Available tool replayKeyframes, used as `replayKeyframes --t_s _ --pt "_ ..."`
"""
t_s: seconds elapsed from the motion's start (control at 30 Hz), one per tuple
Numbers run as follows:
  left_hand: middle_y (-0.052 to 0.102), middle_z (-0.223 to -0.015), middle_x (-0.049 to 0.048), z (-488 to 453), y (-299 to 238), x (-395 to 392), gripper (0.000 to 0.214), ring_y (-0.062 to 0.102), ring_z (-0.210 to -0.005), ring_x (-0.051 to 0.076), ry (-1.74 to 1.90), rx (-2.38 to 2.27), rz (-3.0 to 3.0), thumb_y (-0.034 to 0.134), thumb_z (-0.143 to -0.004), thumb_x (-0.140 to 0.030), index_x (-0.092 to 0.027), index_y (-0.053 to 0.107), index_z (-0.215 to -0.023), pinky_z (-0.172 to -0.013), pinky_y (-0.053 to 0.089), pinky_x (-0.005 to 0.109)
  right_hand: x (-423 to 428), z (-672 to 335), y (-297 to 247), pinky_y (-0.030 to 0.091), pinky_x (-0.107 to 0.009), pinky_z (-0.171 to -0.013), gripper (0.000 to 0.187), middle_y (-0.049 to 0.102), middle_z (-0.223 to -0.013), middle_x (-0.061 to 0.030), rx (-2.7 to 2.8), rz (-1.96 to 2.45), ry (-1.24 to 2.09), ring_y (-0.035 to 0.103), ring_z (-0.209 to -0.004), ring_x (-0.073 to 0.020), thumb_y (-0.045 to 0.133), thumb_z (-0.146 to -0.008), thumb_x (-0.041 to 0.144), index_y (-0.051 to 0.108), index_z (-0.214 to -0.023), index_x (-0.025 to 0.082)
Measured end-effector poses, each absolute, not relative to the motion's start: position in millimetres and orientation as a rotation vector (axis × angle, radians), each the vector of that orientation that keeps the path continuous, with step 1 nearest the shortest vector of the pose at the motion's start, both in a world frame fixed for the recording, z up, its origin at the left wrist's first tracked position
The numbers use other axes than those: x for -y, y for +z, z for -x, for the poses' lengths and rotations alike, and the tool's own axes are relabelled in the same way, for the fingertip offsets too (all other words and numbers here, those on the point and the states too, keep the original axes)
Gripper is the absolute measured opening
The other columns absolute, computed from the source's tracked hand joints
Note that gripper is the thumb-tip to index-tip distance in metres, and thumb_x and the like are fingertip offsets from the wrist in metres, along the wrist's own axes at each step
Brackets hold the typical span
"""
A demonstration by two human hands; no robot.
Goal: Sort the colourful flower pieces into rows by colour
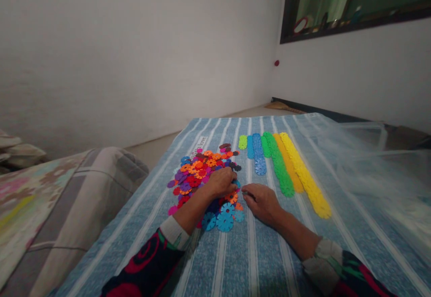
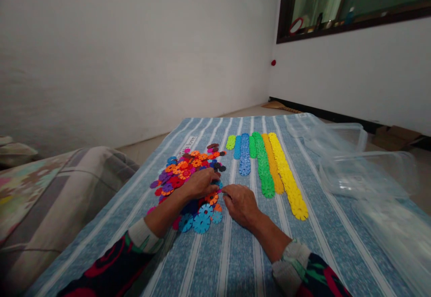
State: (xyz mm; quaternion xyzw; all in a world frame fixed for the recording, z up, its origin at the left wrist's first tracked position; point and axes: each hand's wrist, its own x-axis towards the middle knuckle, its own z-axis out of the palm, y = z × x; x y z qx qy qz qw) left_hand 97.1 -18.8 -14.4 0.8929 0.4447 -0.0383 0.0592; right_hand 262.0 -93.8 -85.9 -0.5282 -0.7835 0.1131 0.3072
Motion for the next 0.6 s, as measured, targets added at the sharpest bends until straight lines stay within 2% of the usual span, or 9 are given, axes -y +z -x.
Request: replayKeyframes --t_s 0.17,0.37,0.6 --pt "0.067 -0.079 0.0036 -94.2 -23.6 6.7 0.007 0.061 -0.077 0.018 0.09 -1.407 -2.529 0.064 -0.069 -0.02 -0.017 0.07 -0.072 -0.067 0.042 0.025 92.0 -261.2 -89.8 0.045 -0.031 -0.082 0.023 0.073 -0.098 -0.0054 2.071 1.399 0.294 0.065 -0.091 -0.0213 0.055 -0.085 0.017 0.069 -0.103 0.022" --pt "0.061 -0.06 -0.0023 -95.6 -30.4 -21.1 0.012 0.055 -0.061 0.012 0.36 -1.364 -2.229 0.059 -0.072 -0.02 -0.015 0.07 -0.071 -0.058 0.041 0.02 89.6 -259.9 -92.7 0.044 -0.03 -0.081 0.022 0.073 -0.097 -0.0046 2.063 1.378 0.287 0.065 -0.089 -0.02 0.053 -0.087 0.019 0.068 -0.104 0.022" --pt "0.069 -0.068 0.0016 -141.1 -29.0 -63.9 0.016 0.059 -0.069 0.014 0.422 -1.497 -2.396 0.06 -0.073 -0.013 -0.014 0.075 -0.077 -0.066 0.044 0.022 90.4 -260.1 -89.7 0.043 -0.03 -0.08 0.022 0.073 -0.096 -0.0039 2.076 1.387 0.291 0.065 -0.088 -0.0202 0.054 -0.085 0.017 0.068 -0.101 0.022"
